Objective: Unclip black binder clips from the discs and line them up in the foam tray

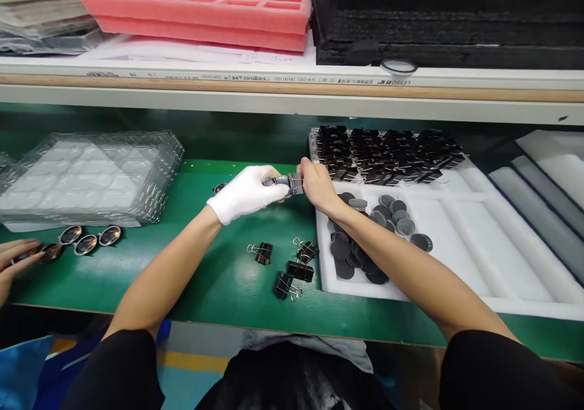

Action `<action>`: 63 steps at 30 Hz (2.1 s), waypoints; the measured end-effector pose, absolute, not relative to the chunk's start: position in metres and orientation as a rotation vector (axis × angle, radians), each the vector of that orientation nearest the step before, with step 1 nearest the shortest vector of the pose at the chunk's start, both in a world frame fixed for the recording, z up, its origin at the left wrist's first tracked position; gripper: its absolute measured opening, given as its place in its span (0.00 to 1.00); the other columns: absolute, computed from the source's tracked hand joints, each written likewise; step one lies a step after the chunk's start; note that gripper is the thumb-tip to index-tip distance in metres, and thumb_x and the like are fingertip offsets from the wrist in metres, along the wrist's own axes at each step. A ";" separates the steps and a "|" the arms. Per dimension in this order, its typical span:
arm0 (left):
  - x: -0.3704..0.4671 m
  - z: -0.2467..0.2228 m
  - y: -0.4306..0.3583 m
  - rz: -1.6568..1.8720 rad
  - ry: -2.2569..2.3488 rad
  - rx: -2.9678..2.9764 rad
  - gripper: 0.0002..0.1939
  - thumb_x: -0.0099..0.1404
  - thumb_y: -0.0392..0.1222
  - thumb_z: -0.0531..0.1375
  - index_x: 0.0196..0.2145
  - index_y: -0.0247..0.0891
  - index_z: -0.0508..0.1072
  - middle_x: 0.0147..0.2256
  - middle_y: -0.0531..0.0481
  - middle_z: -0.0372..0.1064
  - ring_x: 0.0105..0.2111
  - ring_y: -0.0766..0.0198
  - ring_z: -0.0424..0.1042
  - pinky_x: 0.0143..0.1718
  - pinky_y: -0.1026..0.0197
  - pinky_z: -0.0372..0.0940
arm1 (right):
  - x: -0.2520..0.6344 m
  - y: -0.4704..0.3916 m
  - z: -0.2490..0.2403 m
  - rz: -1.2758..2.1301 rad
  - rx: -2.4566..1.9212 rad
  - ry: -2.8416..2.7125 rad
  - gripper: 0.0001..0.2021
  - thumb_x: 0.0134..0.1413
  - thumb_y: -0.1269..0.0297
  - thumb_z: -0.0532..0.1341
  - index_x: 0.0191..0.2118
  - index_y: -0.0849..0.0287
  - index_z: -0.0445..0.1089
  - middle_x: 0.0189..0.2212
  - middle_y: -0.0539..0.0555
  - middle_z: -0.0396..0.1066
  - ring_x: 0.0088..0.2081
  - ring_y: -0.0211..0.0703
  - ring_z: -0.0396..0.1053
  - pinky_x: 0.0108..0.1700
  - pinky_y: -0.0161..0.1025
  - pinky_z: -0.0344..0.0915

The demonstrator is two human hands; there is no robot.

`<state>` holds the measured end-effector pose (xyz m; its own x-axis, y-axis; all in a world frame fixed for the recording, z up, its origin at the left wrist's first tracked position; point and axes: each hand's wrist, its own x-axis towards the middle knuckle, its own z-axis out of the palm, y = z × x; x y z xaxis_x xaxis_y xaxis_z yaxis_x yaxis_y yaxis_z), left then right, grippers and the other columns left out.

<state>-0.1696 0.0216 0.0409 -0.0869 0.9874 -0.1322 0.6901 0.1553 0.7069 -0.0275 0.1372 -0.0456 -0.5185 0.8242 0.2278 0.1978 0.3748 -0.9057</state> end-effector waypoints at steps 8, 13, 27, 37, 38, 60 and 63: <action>-0.173 0.035 0.024 0.597 1.842 1.672 0.13 0.64 0.50 0.60 0.37 0.38 0.78 0.29 0.52 0.74 0.28 0.63 0.68 0.27 0.62 0.58 | -0.026 0.136 -0.048 1.122 -0.869 -1.948 0.30 0.75 0.49 0.41 0.19 0.52 0.49 0.16 0.49 0.53 0.24 0.42 0.55 0.33 0.42 0.50; -0.171 0.037 0.022 0.597 1.846 1.668 0.15 0.65 0.51 0.59 0.38 0.37 0.78 0.30 0.51 0.74 0.29 0.63 0.68 0.29 0.62 0.59 | -0.025 0.135 -0.047 1.101 -0.872 -1.941 0.28 0.75 0.57 0.43 0.18 0.52 0.50 0.16 0.49 0.54 0.24 0.42 0.55 0.33 0.42 0.49; -0.171 0.041 0.020 0.606 1.812 1.680 0.15 0.64 0.51 0.61 0.41 0.38 0.78 0.32 0.52 0.76 0.30 0.63 0.70 0.30 0.62 0.60 | -0.028 0.134 -0.054 1.253 -0.818 -1.781 0.29 0.73 0.45 0.44 0.19 0.52 0.50 0.17 0.48 0.51 0.24 0.41 0.54 0.31 0.41 0.50; -0.167 0.040 0.017 0.637 1.850 1.710 0.13 0.62 0.52 0.62 0.35 0.39 0.76 0.31 0.54 0.75 0.31 0.62 0.69 0.30 0.61 0.59 | -0.030 0.128 -0.053 1.289 -0.749 -1.756 0.31 0.70 0.38 0.45 0.19 0.52 0.49 0.18 0.47 0.47 0.24 0.40 0.50 0.31 0.41 0.49; -0.167 0.040 0.017 0.637 1.846 1.709 0.13 0.62 0.52 0.62 0.34 0.40 0.76 0.30 0.54 0.74 0.30 0.63 0.68 0.30 0.61 0.59 | -0.030 0.128 -0.054 1.313 -0.730 -1.746 0.31 0.69 0.38 0.45 0.19 0.52 0.49 0.18 0.47 0.47 0.24 0.39 0.49 0.31 0.41 0.49; -0.165 0.031 0.016 0.483 1.962 1.828 0.13 0.68 0.53 0.56 0.35 0.41 0.72 0.29 0.53 0.71 0.28 0.61 0.65 0.30 0.58 0.56 | -0.026 0.121 -0.052 0.941 -0.846 -1.881 0.33 0.75 0.41 0.38 0.20 0.52 0.53 0.18 0.51 0.58 0.25 0.44 0.60 0.35 0.43 0.55; -0.169 0.032 0.017 0.460 1.924 1.816 0.14 0.69 0.54 0.56 0.35 0.41 0.72 0.30 0.52 0.71 0.29 0.60 0.65 0.31 0.58 0.57 | -0.025 0.122 -0.048 0.913 -0.863 -1.937 0.34 0.74 0.38 0.38 0.19 0.52 0.54 0.18 0.52 0.60 0.25 0.45 0.61 0.35 0.43 0.54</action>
